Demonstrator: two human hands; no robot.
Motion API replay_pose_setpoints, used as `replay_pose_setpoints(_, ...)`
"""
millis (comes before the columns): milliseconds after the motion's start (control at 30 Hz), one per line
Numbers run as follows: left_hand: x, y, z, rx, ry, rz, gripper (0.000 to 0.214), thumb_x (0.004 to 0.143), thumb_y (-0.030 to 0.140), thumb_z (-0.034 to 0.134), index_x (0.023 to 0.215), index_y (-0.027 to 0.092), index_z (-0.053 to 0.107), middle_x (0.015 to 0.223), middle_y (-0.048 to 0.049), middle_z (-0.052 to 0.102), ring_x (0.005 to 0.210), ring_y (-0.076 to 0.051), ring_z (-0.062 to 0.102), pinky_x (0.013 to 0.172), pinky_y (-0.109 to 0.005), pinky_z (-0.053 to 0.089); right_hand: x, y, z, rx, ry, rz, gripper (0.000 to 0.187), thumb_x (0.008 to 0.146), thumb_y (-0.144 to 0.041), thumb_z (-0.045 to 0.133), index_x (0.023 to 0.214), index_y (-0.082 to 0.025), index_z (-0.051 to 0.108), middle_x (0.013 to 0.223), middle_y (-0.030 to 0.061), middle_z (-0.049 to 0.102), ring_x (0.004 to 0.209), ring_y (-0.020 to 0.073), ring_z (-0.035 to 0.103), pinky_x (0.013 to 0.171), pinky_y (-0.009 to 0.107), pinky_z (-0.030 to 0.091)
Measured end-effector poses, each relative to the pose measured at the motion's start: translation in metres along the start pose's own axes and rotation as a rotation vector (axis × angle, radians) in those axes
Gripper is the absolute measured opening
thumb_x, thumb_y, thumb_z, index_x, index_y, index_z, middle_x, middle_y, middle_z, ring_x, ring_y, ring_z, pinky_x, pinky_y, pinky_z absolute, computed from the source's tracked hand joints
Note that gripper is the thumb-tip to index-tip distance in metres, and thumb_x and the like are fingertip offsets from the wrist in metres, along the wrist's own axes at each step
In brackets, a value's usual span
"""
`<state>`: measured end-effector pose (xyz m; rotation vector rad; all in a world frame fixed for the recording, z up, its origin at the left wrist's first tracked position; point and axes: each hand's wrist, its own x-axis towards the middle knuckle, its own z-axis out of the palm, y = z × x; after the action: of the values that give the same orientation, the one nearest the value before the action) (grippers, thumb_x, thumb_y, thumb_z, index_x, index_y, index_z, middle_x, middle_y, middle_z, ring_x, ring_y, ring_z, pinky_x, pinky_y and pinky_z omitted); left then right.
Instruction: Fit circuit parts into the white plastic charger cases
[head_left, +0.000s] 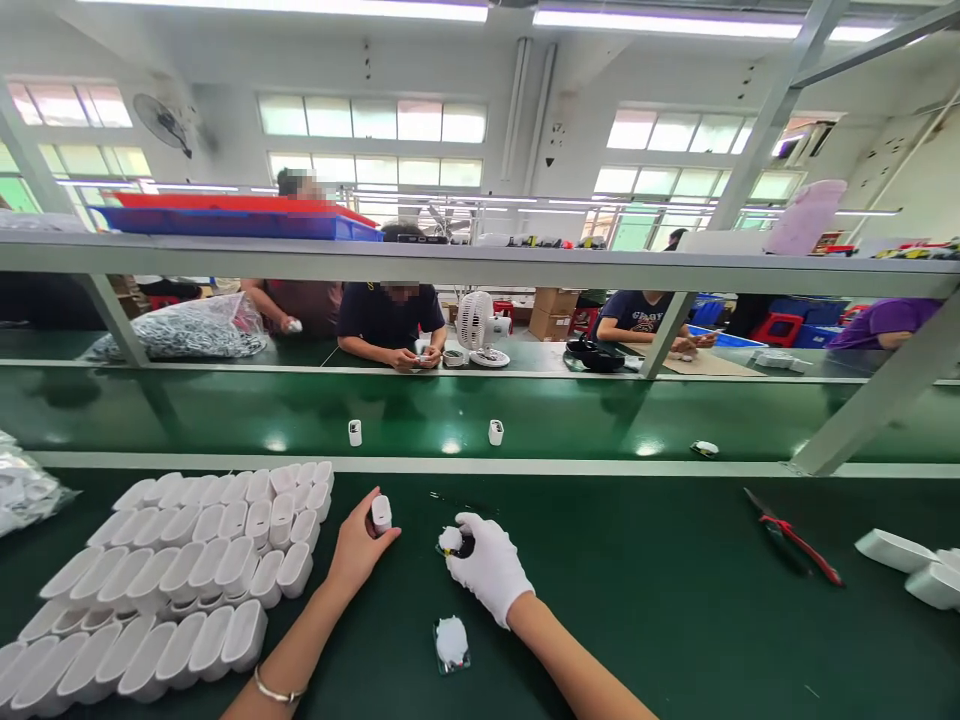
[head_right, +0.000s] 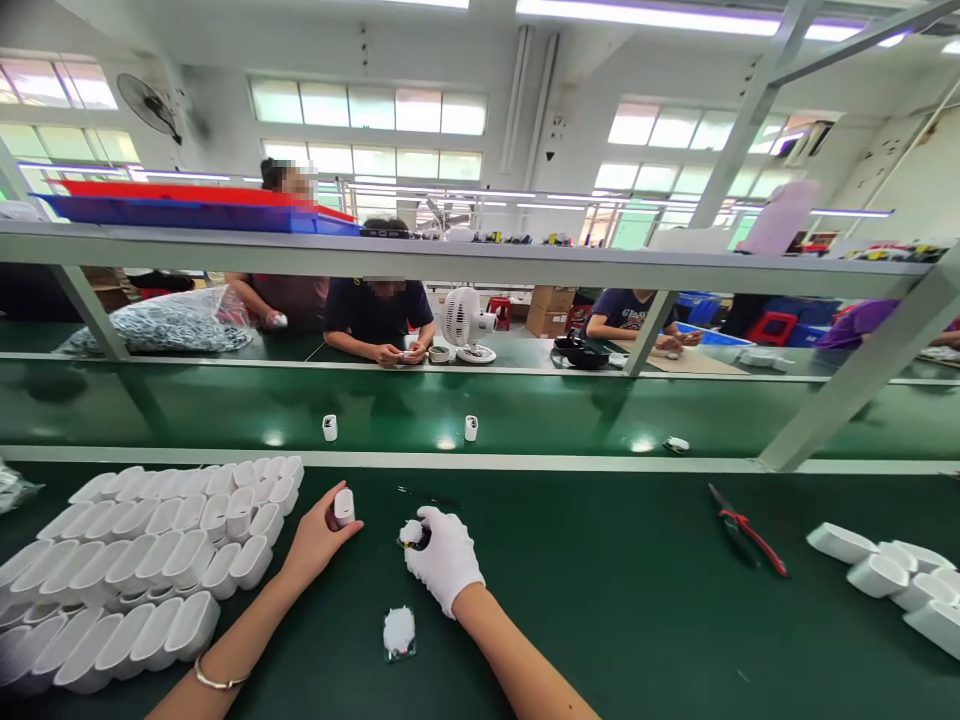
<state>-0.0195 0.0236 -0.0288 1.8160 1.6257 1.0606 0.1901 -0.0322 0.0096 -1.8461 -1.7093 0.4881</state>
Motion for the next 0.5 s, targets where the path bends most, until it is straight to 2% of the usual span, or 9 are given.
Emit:
replay_pose_setpoints(100, -0.002, 0.004, 0.001, -0.015, -0.038, 0.036, 0.063, 0.069, 0.035, 0.067, 0.125, 0.013, 0.052, 0.075, -0.0003, 0.062, 0.062, -0.018, 0.055, 0.060, -0.031, 0.048, 0.001, -0.002, 0.002, 0.234, 0.016, -0.044, 0.018, 0.068, -0.020, 0.058, 0.086, -0.022, 0.060, 0.080, 0.0020, 0.068, 0.075, 0.0188, 0.065, 0.072, 0.030, 0.052)
replay_pose_setpoints(200, -0.007, 0.011, 0.001, -0.028, -0.095, 0.113, 0.061, 0.066, 0.029, 0.070, 0.125, 0.019, 0.055, 0.088, -0.0022, 0.064, 0.070, -0.018, 0.057, 0.064, -0.030, 0.049, -0.004, -0.008, 0.002, 0.376, 0.065, -0.169, 0.016, 0.067, -0.021, 0.058, 0.083, -0.022, 0.059, 0.082, 0.0023, 0.069, 0.075, 0.0190, 0.065, 0.074, 0.031, 0.054)
replay_pose_setpoints(267, -0.011, 0.016, 0.001, -0.044, -0.150, 0.181, 0.061, 0.065, 0.022, 0.069, 0.124, 0.025, 0.056, 0.102, -0.0028, 0.063, 0.081, -0.018, 0.059, 0.071, -0.030, 0.050, -0.009, -0.011, 0.001, 0.402, 0.099, -0.302, 0.020, 0.065, -0.018, 0.056, 0.084, -0.023, 0.062, 0.086, 0.0022, 0.069, 0.081, 0.0192, 0.065, 0.080, 0.032, 0.053)
replay_pose_setpoints(367, -0.018, 0.022, 0.002, -0.070, -0.221, 0.275, 0.064, 0.066, 0.011, 0.064, 0.125, 0.030, 0.054, 0.110, -0.0024, 0.061, 0.096, -0.019, 0.059, 0.082, -0.031, 0.050, -0.015, -0.010, 0.003, 0.369, 0.133, -0.504, 0.028, 0.063, -0.014, 0.053, 0.087, -0.025, 0.065, 0.089, 0.0025, 0.068, 0.087, 0.0184, 0.064, 0.082, 0.030, 0.052)
replay_pose_setpoints(500, -0.023, 0.022, 0.002, -0.082, -0.260, 0.371, 0.070, 0.067, 0.004, 0.059, 0.130, 0.033, 0.049, 0.116, -0.0026, 0.060, 0.106, -0.020, 0.056, 0.093, -0.035, 0.046, -0.016, -0.004, 0.009, 0.341, 0.203, -0.629, 0.033, 0.063, -0.013, 0.054, 0.092, -0.024, 0.065, 0.092, 0.0034, 0.067, 0.085, 0.0176, 0.064, 0.078, 0.028, 0.053)
